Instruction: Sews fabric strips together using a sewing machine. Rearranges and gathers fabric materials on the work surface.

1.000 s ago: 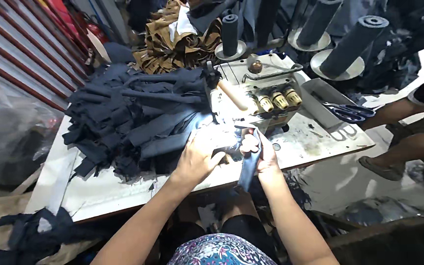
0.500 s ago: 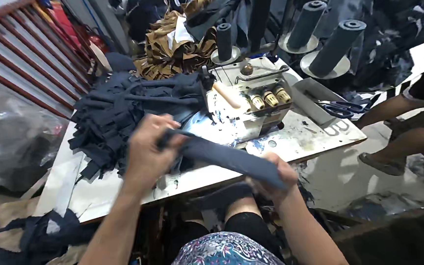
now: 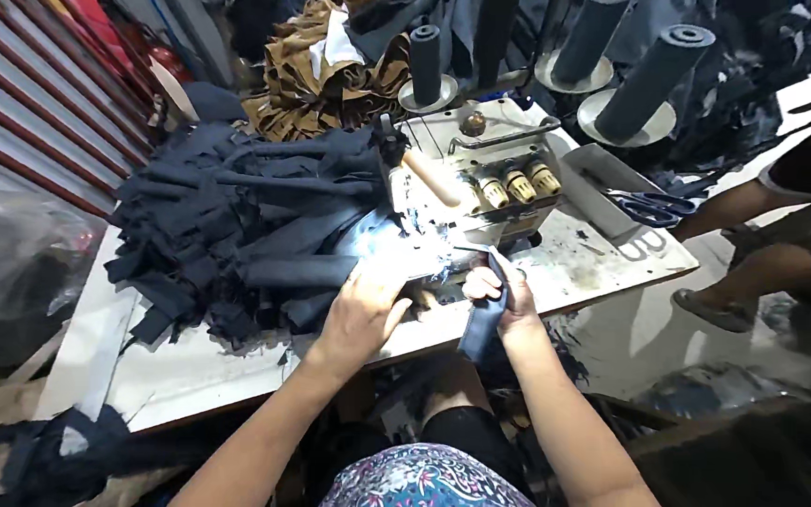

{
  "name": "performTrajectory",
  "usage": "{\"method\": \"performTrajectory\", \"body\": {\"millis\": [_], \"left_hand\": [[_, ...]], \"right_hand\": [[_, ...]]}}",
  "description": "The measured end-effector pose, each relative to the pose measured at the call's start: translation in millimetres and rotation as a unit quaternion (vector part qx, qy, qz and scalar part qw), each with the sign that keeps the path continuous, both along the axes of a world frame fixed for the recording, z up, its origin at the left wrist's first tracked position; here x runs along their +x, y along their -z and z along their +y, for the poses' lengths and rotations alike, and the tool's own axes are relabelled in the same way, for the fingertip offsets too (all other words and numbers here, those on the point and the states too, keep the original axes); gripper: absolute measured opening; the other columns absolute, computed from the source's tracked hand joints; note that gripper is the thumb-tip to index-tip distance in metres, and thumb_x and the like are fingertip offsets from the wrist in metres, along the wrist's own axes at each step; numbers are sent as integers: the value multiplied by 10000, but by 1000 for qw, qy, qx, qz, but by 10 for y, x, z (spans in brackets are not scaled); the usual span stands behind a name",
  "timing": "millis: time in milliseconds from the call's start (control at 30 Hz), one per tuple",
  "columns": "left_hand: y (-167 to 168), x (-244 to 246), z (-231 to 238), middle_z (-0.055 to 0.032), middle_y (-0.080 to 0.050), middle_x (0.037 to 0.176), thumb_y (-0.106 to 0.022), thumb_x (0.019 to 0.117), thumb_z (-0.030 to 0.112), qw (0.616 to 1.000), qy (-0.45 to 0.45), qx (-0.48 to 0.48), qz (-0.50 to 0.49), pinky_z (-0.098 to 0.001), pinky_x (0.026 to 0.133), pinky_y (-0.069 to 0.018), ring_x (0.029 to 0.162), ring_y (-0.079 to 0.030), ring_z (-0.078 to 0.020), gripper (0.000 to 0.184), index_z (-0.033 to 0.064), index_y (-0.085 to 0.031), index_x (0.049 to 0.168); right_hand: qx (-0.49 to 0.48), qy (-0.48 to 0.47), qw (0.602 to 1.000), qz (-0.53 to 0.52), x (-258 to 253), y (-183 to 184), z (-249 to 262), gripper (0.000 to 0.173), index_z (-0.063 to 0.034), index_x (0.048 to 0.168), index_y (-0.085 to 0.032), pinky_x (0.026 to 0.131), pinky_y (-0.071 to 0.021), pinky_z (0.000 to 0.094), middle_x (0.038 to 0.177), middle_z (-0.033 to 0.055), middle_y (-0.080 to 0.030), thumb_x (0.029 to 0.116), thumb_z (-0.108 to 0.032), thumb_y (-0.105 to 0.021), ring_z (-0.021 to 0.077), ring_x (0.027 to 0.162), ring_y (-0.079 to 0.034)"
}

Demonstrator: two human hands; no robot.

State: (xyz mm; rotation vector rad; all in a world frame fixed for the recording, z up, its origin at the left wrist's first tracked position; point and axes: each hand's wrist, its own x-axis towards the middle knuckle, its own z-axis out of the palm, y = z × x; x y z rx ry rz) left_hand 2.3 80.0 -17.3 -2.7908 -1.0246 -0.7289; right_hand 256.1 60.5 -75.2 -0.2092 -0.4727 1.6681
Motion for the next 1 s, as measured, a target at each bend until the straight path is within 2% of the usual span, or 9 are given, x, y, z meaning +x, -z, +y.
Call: {"method": "performTrajectory", "body": {"millis": [233,300,500,600,667,733,867,933,1000], "left_hand": [[-119,141,134,-116,-701,1265,-585,1003,321,999,-16,-31,-15,-489,1120,-450,1259,-620,-300,340,71,-745,1169],[-141,130,262,-102,-673,1343,-518,1036,332,999,10,-29,-11,-474,1160,-408,1332,-574,-276,378,94,-726,1243],[-329,129,198,-106,-538,1527,-390,1044,577,988,-27,-147,-39,-573,1235,-263,1486,-406,-309,620,137,-642,1401],[-514,195,-329,-49,-683,1209,-661,932,515,957,9,-203,-206,-442,974,-539,1147,-634,-181,423,112,-785,960],[-700,43,-499,3,-696,1155,-727,921,333,946,56,-201,-246,-335,944,-576,1136,-646,-107,237,120,-749,819],[-972,-309,-409,-73,-687,1177,-711,946,273,967,1,-117,-225,-350,1013,-542,1202,-631,-168,238,45,-723,879],[-1107,-884,268,-341,-570,1312,-603,1034,228,968,-234,26,-90,-709,1052,-376,1255,-519,-548,360,-98,-658,1175],[-848,-701,296,-298,-540,1429,-572,1029,151,979,-195,24,-54,-722,1141,-284,1368,-462,-513,323,-52,-636,1272],[-443,-363,170,-215,-625,1390,-556,1021,129,996,-64,45,-38,-604,1144,-389,1340,-558,-399,323,-5,-676,1289]], "right_hand": [[-33,77,996,40,-214,-117,125,412,-137,964,-662,483,-467,167,553,-75,-495,1108,-303,-312,22,456,-496],[-36,87,995,24,-217,-116,139,414,-144,941,-647,490,-469,165,553,-81,-484,1114,-308,-307,17,460,-492],[0,115,935,-335,-348,-321,-188,283,-131,973,-598,554,-536,222,642,-39,-593,1053,-260,-360,55,540,-578],[174,-17,929,-326,-472,-453,-581,225,-172,1028,-730,643,-573,219,828,-72,-718,1033,-328,-569,14,695,-659],[309,-99,913,-248,-411,-559,-696,245,-173,1107,-724,644,-584,211,902,-61,-737,1045,-348,-564,14,742,-685],[336,-109,921,-167,-299,-659,-748,253,-183,1077,-749,642,-599,216,885,-58,-754,1018,-376,-596,29,735,-708],[214,-36,965,-149,-108,-493,-411,255,-203,922,-756,650,-574,219,675,-108,-664,984,-412,-623,10,620,-644],[95,-2,976,-196,-164,-282,-200,260,-196,885,-710,642,-569,237,649,-76,-622,1011,-374,-568,34,580,-604],[25,-5,983,-183,-214,-90,-99,295,-157,889,-666,625,-561,229,643,-55,-582,1039,-286,-448,43,557,-577]]}}
